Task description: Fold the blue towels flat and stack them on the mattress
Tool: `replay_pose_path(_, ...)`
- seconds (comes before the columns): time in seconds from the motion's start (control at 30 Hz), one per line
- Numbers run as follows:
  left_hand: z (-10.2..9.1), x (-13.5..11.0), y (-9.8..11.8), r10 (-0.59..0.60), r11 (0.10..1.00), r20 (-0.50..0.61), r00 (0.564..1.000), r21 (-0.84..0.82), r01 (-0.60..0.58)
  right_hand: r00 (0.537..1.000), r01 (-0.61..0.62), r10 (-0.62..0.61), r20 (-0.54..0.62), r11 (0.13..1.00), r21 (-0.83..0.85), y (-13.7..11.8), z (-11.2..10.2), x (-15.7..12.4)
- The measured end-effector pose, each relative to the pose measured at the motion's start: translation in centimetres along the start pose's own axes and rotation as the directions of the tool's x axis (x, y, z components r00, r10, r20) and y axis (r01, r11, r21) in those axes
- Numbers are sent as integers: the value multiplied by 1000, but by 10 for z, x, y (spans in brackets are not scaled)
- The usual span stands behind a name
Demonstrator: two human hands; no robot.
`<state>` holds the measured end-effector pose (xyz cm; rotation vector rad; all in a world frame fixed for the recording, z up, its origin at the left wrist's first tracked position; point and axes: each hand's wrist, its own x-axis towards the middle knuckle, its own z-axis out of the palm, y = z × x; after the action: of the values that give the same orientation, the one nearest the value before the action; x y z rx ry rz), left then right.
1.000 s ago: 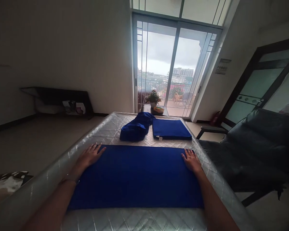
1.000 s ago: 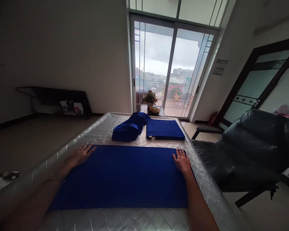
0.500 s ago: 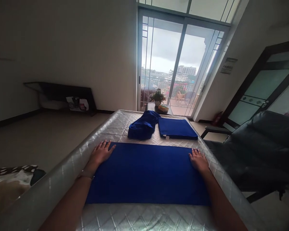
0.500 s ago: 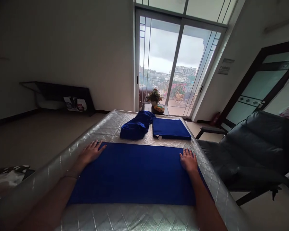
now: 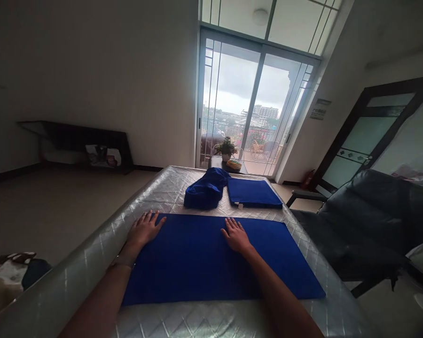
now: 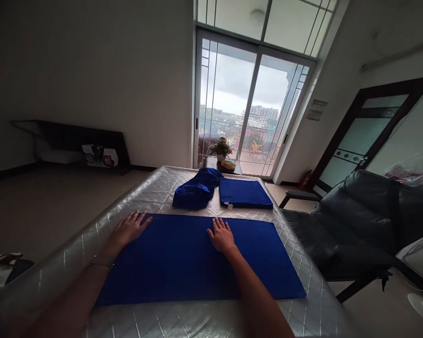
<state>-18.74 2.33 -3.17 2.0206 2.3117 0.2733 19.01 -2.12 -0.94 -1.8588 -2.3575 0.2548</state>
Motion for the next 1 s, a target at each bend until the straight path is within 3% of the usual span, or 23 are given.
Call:
replay_pose_path(0.1,4,2,-2,-4,1000,5,1000,18,4,997,-72,73,14,997,-34,40,-6,-7)
replay_pose_path(0.2,7,3,-3,-13,999,7,1000,33,13,980,-199,199,-3,976,-94,97,-17,-22)
replay_pose_path(0.3,8,4,-3,-22,999,-9,1000,38,23,938,-347,346,-30,927,-142,153,-27,-38)
replay_pose_path(0.4,11,7,-6,-9,1000,-9,1000,22,9,890,-457,453,-60,877,-149,188,-31,-49)
replay_pose_path(0.53,15,11,-11,20,999,-38,999,-49,-22,876,-482,477,-70,866,-135,197,-30,-51)
replay_pose_path(0.63,15,8,-13,25,995,-159,987,-92,-40,878,-479,472,-84,868,-130,193,-30,-51)
replay_pose_path(0.73,8,0,-5,45,998,-284,958,-34,-56,877,-479,472,-84,869,-124,191,-29,-51)
replay_pose_path(0.83,0,-12,25,142,990,-299,944,27,-140,875,-484,476,-91,869,-106,192,-28,-51)
replay_pose_path(0.93,2,-26,77,305,952,-167,937,37,-303,873,-485,474,-114,870,-93,192,-26,-51)
replay_pose_path(1.0,9,-37,118,463,886,-52,885,8,-463,872,-486,475,-119,869,-91,191,-26,-51)
